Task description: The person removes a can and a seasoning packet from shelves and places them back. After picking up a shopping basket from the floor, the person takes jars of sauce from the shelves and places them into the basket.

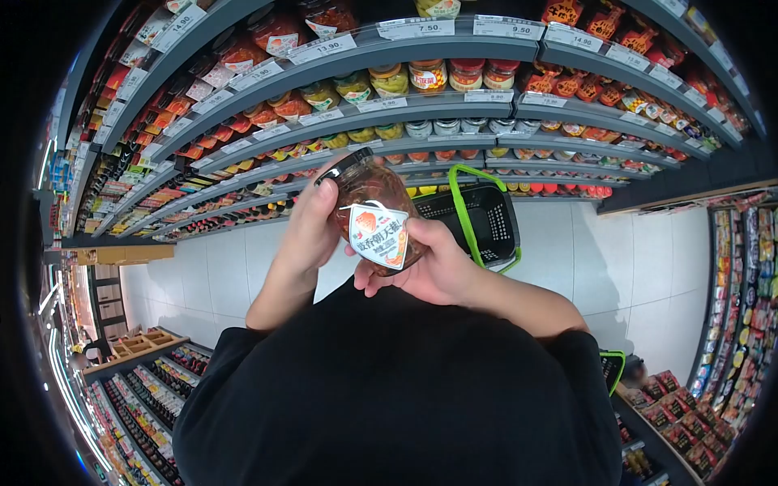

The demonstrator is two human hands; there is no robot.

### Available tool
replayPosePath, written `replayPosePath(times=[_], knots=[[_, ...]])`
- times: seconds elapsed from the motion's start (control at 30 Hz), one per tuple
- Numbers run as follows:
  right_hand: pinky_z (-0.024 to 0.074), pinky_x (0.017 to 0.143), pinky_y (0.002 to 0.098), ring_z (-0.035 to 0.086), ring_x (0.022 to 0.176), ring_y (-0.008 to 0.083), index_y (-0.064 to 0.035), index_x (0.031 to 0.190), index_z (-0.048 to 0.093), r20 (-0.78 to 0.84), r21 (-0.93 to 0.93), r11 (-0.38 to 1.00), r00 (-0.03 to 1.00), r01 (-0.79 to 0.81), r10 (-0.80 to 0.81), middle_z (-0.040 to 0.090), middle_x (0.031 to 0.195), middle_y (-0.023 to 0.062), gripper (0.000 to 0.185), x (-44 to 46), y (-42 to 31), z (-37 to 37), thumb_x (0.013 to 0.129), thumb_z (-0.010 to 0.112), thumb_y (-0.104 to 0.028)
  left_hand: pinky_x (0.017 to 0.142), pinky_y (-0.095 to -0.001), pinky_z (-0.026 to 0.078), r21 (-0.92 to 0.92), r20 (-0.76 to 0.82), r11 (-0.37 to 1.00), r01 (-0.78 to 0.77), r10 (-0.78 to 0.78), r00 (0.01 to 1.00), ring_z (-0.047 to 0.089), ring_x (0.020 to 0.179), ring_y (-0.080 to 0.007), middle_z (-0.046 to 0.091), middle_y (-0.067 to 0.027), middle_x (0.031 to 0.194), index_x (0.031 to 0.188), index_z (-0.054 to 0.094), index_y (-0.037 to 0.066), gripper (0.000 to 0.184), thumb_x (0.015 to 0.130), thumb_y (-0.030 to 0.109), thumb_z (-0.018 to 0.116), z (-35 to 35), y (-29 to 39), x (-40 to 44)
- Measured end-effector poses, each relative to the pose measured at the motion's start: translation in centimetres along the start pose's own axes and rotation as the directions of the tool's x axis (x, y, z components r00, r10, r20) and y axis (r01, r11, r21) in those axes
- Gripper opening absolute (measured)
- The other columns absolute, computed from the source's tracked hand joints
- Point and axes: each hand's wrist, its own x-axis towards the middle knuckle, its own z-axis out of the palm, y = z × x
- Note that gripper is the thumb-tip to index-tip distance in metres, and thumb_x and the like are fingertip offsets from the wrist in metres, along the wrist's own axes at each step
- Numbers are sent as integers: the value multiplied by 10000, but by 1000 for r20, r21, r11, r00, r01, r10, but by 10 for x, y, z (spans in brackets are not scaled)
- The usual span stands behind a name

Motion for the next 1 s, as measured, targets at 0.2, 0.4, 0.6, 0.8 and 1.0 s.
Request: replayPosePath(times=[0.2, 0.4, 0.6, 0.8, 1.0], knots=[[494, 662, 367, 595, 802, 280, -75, 1327, 366, 35, 36, 999, 999, -38, 37, 524, 1107, 157, 711, 2, 2, 2, 854, 390, -606, 845, -362, 516, -309, 72, 951, 30, -8, 997, 584, 1069, -302, 555, -230, 1183, 1296, 411, -16, 626, 912, 479, 424, 4, -15, 1], [511, 590, 333, 602, 767, 266, -83, 1309, 364, 74, 4, 996, 993, -94, 93, 522, 1111, 156, 705, 3, 3, 0, 857, 436, -619, 895, -406, 487, -346, 30, 936, 65, -58, 998, 577, 1063, -320, 554, -222, 1175, 1278, 417, -9, 605, 909, 471, 429, 2, -11, 2], [526, 540, 290, 611, 791, 227, -59, 1241, 386, -89, -119, 993, 996, 4, -14, 549, 1063, 135, 574, 1, 2, 3, 807, 701, -266, 890, -382, 475, -126, 16, 974, -190, 193, 981, 571, 1052, -278, 564, -209, 1086, 1209, 401, 12, 665, 743, 357, 727, 5, -1, 1], [517, 560, 295, 609, 789, 207, -39, 1230, 399, -12, -58, 998, 999, -30, 29, 556, 994, 109, 620, -1, 0, -1, 750, 752, -209, 914, -378, 449, -302, 205, 942, -150, 218, 954, 558, 1068, -288, 512, -257, 1175, 1352, 290, 6, 1014, 547, 168, 885, 16, 3, 0], [537, 582, 285, 623, 837, 200, -41, 1277, 359, 85, -101, 995, 996, -28, 37, 569, 1032, 100, 569, 0, 2, -10, 782, 640, -48, 903, -417, 458, -161, 289, 962, -219, 259, 922, 558, 1066, -298, 537, -249, 1131, 1351, 270, -2, 995, 568, 131, 870, 11, 2, 3]])
